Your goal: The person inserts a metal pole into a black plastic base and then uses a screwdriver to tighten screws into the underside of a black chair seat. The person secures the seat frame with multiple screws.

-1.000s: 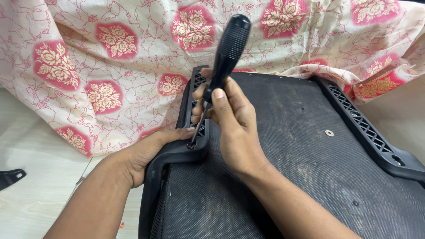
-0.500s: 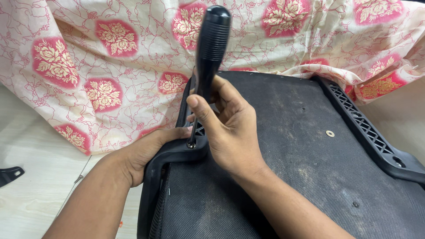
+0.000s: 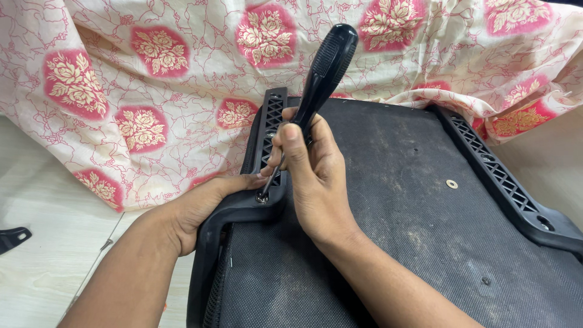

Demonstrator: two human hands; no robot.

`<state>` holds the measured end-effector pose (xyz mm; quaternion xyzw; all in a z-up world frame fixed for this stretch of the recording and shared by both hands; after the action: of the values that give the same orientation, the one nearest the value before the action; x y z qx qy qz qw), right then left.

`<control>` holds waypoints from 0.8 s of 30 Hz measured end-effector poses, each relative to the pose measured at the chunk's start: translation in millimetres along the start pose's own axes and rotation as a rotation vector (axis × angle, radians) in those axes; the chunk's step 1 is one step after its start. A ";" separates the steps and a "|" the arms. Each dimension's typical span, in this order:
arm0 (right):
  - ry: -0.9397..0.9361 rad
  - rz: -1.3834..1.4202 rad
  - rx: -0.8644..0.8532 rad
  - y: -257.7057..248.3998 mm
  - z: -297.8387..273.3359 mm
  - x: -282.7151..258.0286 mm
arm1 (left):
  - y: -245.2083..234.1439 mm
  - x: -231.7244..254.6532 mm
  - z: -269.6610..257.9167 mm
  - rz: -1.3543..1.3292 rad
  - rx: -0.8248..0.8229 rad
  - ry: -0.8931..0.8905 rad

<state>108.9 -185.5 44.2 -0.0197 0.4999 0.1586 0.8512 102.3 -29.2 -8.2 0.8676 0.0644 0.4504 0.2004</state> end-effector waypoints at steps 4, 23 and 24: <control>-0.033 -0.150 -0.002 1.8 -0.6 -4.0 | 0.7 0.8 -0.3 -0.019 -0.037 0.020; 0.014 -0.114 0.008 1.0 0.6 -9.0 | 1.0 3.0 -0.9 0.033 -0.048 0.049; 0.015 -0.112 -0.001 2.5 0.7 -10.1 | 2.0 3.4 -1.4 0.034 -0.072 0.072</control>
<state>104.3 -185.5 53.4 -0.0493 0.5044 0.1107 0.8549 103.1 -29.6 -4.2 0.8440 0.0406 0.4869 0.2213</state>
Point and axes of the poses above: each hand's wrist, its own z-axis towards the middle knuckle, its own y-axis out of the palm, x = y × z, the point moved 3 cm from there along z, towards the middle knuckle, and after that the axes turned 5 degrees about -z, right-handed, at the moved point
